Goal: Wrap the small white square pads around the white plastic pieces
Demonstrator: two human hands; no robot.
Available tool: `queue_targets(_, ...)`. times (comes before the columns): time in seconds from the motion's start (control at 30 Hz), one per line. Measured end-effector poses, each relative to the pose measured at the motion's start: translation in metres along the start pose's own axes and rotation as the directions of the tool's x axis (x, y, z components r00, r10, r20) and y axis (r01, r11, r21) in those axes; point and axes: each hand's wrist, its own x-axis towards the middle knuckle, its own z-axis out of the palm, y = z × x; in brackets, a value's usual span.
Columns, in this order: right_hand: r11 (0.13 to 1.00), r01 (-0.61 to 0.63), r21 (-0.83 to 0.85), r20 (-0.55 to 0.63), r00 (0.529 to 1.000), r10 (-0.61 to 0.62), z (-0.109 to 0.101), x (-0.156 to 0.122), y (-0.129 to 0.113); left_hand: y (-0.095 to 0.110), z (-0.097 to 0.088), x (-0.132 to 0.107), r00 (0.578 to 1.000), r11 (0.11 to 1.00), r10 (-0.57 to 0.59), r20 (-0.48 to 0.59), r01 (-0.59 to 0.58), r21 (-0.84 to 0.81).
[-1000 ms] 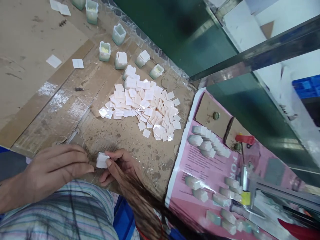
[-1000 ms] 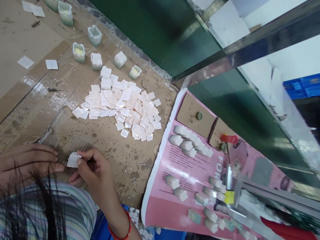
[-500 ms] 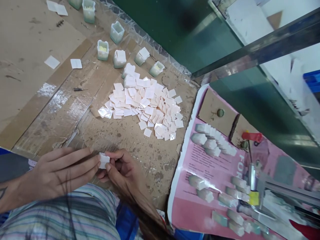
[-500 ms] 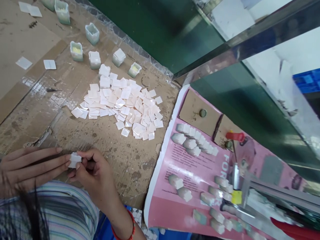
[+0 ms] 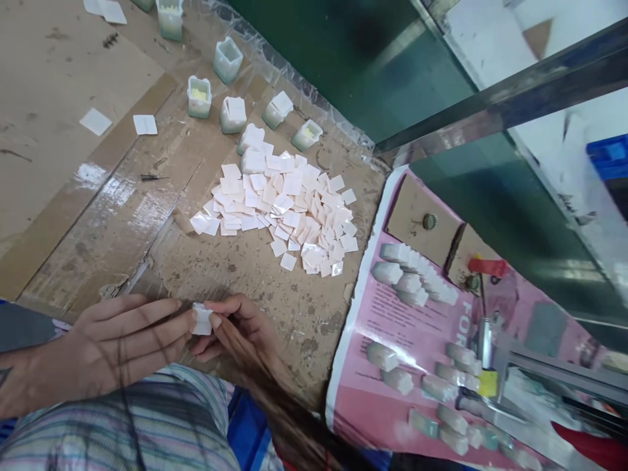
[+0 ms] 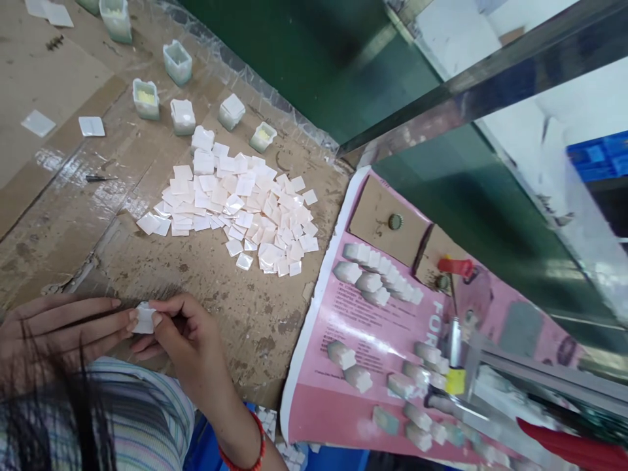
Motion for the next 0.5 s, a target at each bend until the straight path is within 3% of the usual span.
queue_targets(0.1, 0.994, -0.047, 0.100, 0.005, 0.999, 0.047, 0.000, 0.002, -0.006, -0.002, -0.002, 0.016, 0.985, 0.986, -0.076, -0.152, 0.051, -0.161)
queue_targets(0.17, 0.996, -0.029, 0.089, 0.012, 1.000, 0.028, 0.001, 0.001, -0.009, -0.004, -0.004, 0.023, 0.981, 0.975, -0.088, -0.172, 0.049, -0.218)
queue_targets(0.27, 0.998, 0.042, 0.036, -0.014, 0.999, -0.042, 0.000, -0.004, -0.012, -0.006, -0.012, 0.025, 0.981, 0.976, -0.032, -0.193, -0.011, -0.217)
queue_targets(0.33, 0.981, 0.162, -0.111, -0.088, 0.981, -0.172, -0.002, -0.010, -0.011, -0.006, -0.018, 0.023, 0.980, 0.987, 0.015, -0.200, -0.046, -0.151)
queue_targets(0.37, 0.931, 0.266, -0.250, -0.115, 0.946, -0.301, -0.004, -0.014, -0.010, -0.006, -0.021, 0.022, 0.982, 0.992, 0.046, -0.186, -0.067, -0.110)
queue_targets(0.4, 0.828, 0.376, -0.416, -0.100, 0.886, -0.453, -0.006, -0.017, -0.009, -0.006, -0.023, 0.021, 0.984, 0.994, 0.072, -0.163, -0.084, -0.068)
queue_targets(0.47, 0.501, 0.527, -0.687, 0.047, 0.720, -0.692, -0.009, -0.021, -0.007, -0.005, -0.022, 0.021, 0.987, 0.993, 0.115, -0.117, -0.117, -0.011)
queue_targets(0.5, 0.350, 0.554, -0.755, 0.136, 0.655, -0.743, -0.010, -0.021, -0.006, -0.004, -0.020, 0.023, 0.986, 0.992, 0.129, -0.110, -0.128, 0.017)
